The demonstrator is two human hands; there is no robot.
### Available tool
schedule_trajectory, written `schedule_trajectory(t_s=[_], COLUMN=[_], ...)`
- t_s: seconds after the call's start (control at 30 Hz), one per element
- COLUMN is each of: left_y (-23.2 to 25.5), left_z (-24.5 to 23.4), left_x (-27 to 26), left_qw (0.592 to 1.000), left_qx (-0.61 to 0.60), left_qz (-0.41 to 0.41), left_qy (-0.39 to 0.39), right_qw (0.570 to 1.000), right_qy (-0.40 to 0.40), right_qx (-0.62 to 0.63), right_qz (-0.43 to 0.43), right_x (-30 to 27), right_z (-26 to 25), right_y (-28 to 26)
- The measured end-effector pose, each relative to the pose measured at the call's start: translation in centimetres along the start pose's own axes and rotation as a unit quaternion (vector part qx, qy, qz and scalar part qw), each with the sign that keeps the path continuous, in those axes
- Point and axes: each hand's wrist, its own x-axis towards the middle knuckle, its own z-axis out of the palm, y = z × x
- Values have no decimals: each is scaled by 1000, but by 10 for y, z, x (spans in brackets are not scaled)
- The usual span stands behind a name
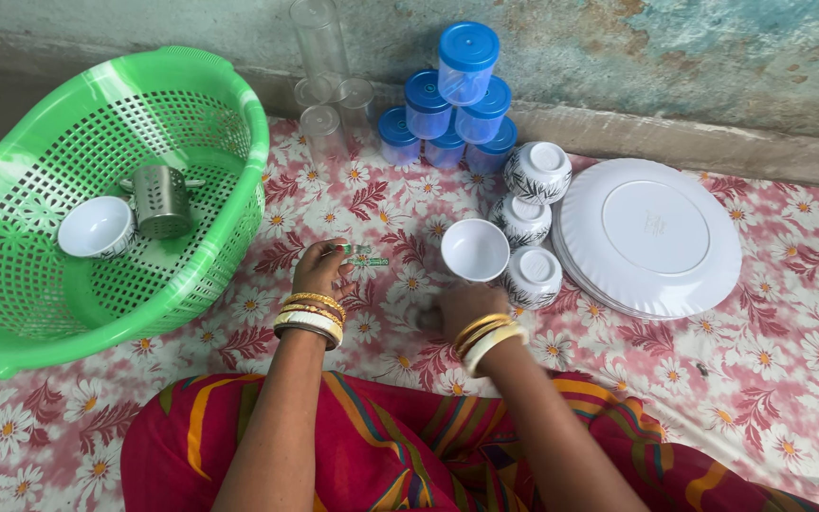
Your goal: The person sits on a floral mat and wipes several small white bowls with a dark cloth. They handle each bowl individually, wiping the exterior and interior, then place them in a stack. A green basket, plastic containers, and plates are visible nearby.
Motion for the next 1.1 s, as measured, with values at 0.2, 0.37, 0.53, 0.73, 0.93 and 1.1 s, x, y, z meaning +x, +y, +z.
schedule_trajectory(t_s=[0.2, 0.37, 0.53, 0.73, 0.93, 1.1], left_y=[-8, -21, -24, -26, -40, -34], left_z=[13, 22, 29, 26, 19, 19], left_x=[-3, -7, -11, -15, -15, -20], left_qw=[988, 981, 966, 966, 954, 902], left_qx=[154, 179, 233, 240, 297, 417], left_qz=[17, -28, -52, -37, 43, 56], left_qy=[-28, -75, -97, -88, 27, 92], right_qw=[971, 658, 493, 499, 610, 682], right_qy=[154, 30, -3, 17, 82, 105], right_qx=[175, 753, 869, 860, 780, 716], right_qz=[-46, 6, 51, 105, 108, 108], right_x=[11, 50, 78, 84, 82, 89], right_z=[8, 66, 106, 119, 113, 106], right_y=[-3, -17, -6, -2, -22, -38])
